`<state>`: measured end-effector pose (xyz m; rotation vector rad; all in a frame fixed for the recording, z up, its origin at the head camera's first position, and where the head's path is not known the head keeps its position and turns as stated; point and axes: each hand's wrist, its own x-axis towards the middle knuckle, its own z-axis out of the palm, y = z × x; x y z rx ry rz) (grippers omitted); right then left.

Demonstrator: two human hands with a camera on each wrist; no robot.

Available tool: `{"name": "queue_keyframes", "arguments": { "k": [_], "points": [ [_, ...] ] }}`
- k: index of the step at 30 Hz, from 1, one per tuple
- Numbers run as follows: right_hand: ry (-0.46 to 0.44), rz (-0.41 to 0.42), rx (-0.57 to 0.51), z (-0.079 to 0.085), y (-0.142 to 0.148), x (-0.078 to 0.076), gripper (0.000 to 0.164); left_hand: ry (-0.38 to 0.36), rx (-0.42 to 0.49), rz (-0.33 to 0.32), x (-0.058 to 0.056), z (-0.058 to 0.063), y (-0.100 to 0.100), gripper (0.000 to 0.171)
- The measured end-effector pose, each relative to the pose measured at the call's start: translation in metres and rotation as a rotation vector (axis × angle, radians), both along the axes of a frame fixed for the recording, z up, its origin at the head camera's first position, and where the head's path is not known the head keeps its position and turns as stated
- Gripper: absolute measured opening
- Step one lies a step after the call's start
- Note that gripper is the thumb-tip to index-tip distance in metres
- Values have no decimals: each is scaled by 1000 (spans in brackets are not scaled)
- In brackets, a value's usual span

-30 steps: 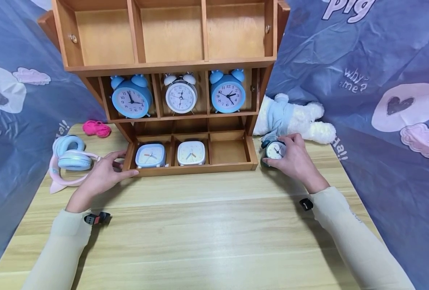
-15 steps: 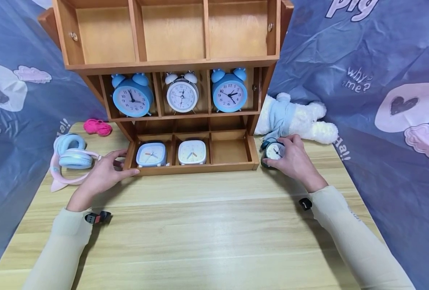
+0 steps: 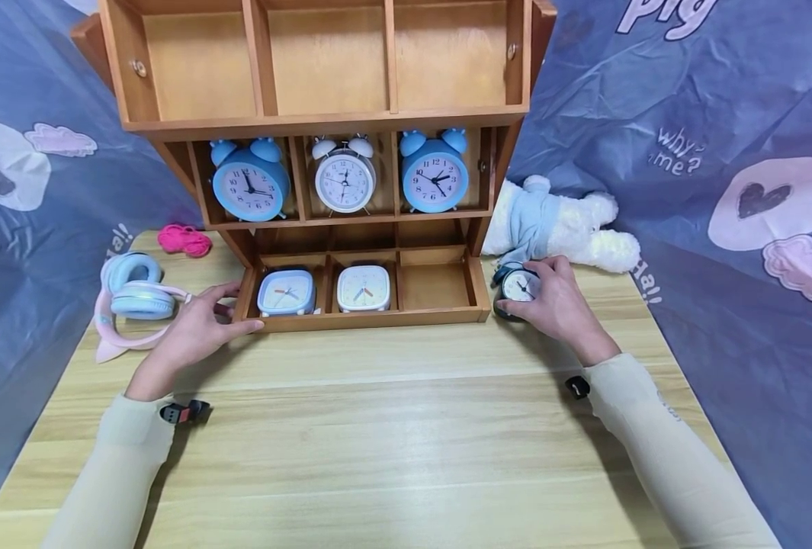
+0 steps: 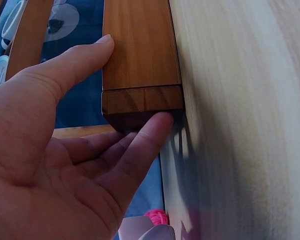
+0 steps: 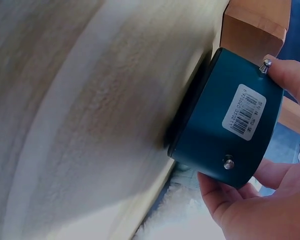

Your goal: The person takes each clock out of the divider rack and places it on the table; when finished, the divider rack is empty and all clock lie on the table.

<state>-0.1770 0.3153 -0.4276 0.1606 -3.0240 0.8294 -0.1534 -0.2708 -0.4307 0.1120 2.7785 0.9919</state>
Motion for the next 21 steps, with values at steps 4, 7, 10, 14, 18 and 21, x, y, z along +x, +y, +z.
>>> {"name": "queue_keyframes", "arguments": {
  "k": [4, 7, 10, 14, 18, 21],
  "points": [
    [-3, -1, -2, 1, 1, 0, 95, 3, 1, -1, 0, 0, 0, 101],
    [-6, 3, -3, 3, 1, 1, 95, -1, -3, 1, -1, 0, 0, 101],
    [-8, 4, -6, 3, 2, 2, 95, -5, -5, 4, -1, -1, 0, 100],
    [0, 3, -9, 2, 3, 2, 91, -4, -9, 6, -2, -2, 0, 100],
    [12, 2, -12, 2, 4, 3, 87, -4, -6, 5, -2, -2, 0, 100],
    [17, -1, -18, 2, 4, 3, 85, -2, -6, 6, -2, -2, 0, 100]
  ]
}}
